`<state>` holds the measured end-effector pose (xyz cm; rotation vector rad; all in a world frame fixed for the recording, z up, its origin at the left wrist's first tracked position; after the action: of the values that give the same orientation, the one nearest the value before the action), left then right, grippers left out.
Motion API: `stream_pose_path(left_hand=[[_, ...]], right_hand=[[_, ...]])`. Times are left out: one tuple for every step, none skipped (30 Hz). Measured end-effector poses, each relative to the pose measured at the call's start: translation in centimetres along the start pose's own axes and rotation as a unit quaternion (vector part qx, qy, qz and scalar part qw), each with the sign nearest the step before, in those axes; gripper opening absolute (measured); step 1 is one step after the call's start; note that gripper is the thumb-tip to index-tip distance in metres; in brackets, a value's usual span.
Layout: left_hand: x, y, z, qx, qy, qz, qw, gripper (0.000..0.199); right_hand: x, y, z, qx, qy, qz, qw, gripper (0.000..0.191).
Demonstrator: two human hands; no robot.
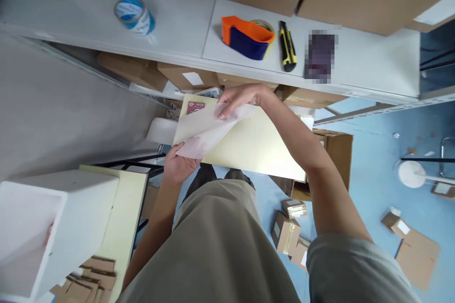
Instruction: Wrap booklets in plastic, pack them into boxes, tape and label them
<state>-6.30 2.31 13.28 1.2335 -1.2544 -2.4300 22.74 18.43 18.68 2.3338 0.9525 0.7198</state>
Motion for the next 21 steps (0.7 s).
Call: stream_pose_path(left_hand=[[-0.6,-0.2,-1.4,0.015,-0.003,0.001,1.0,0.036],[-1.1,-0.5,-2.7,0.031,-0.008,0.002,0.999,0.035],[-1.6,-1.0,-4.1,0.048,-0.015,0.004,0.999,0.035],[-1.9,-1.6,-5.5,0.066,-0.023,0.007,0.998,0.034],[-2.1,-2.3,-6.8,0.085,-0.033,0.011,0.996,0.033],[-2.3,-3.1,-8.3,0.104,-0.043,0.017,0.994,0.032],[-2.2,-3.9,-9.7,0.122,-0.055,0.024,0.991,0.031],[-2.1,-4.7,-11.0,0.14,-0.067,0.033,0.987,0.029],[-1.9,-5.5,-12.4,0.159,-0.082,0.043,0.983,0.026],[-1.5,-6.3,-13.6,0.177,-0.099,0.055,0.978,0.023],[-1.0,-6.9,-14.6,0.192,-0.119,0.068,0.972,0.018],[-0.4,-7.6,-15.5,0.204,-0.139,0.082,0.965,0.014],[0.3,-8.1,-16.0,0.213,-0.16,0.096,0.959,0.011],[1.0,-8.6,-16.3,0.217,-0.18,0.111,0.953,0.009],[1.8,-9.0,-16.3,0.219,-0.201,0.126,0.947,0.011],[2.6,-9.4,-16.0,0.22,-0.224,0.138,0.939,0.013],[3.5,-9.8,-15.5,0.223,-0.254,0.147,0.93,0.016],[4.3,-10.2,-14.8,0.228,-0.291,0.152,0.916,0.019],[5.0,-10.6,-13.8,0.231,-0.339,0.152,0.899,0.021],[5.8,-11.0,-12.5,0.222,-0.403,0.151,0.875,0.024],[6.4,-11.6,-11.1,0.201,-0.473,0.153,0.844,0.026]], right_hand=[[0.9,1.5,1.8,-0.012,-0.009,0.051,0.999,0.032],[1.7,2.9,3.6,-0.025,-0.017,0.095,0.995,0.031],[2.3,4.4,5.2,-0.035,-0.022,0.115,0.993,0.031],[2.6,5.7,6.8,-0.04,-0.024,0.106,0.993,0.031],[2.6,7.0,8.1,-0.038,-0.022,0.073,0.996,0.032],[2.5,8.2,9.4,-0.032,-0.019,0.028,0.999,0.033],[2.3,9.2,10.7,-0.029,-0.017,-0.011,0.999,0.032],[2.0,10.0,12.0,-0.031,-0.02,-0.029,0.999,0.031],[1.8,10.7,13.5,-0.04,-0.028,-0.024,0.999,0.03],[1.6,11.0,15.3,-0.057,-0.04,0.001,0.998,0.029],[1.3,11.2,17.3,-0.079,-0.056,0.035,0.995,0.027],[0.8,11.1,19.4,-0.099,-0.074,0.07,0.99,0.026],[0.2,10.9,21.6,-0.113,-0.094,0.101,0.984,0.025],[-0.5,10.5,23.8,-0.126,-0.115,0.13,0.977,0.022],[-1.4,10.0,25.9,-0.135,-0.138,0.161,0.968,0.019],[-2.3,9.5,27.8,-0.144,-0.158,0.195,0.957,0.016],[-3.3,9.0,29.6,-0.159,-0.173,0.228,0.945,0.013],[-4.4,8.4,31.1,-0.175,-0.18,0.258,0.933,0.011],[-5.5,7.9,32.4,-0.194,-0.18,0.283,0.922,0.009],[-6.6,7.3,33.4,-0.217,-0.17,0.307,0.911,0.008],[-7.6,6.8,34.1,-0.241,-0.153,0.327,0.901,0.008]])
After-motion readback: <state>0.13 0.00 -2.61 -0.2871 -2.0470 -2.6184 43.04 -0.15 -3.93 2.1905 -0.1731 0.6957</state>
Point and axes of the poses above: each hand's wrist, its own y-axis away from the middle knuckle, its own x-axis out of the back of the hand, z = x × y, the point moved 3 cm from there along -y, towards the middle knuckle, and after that the axes turned 8 degrees about y, right-handed, at the moved point
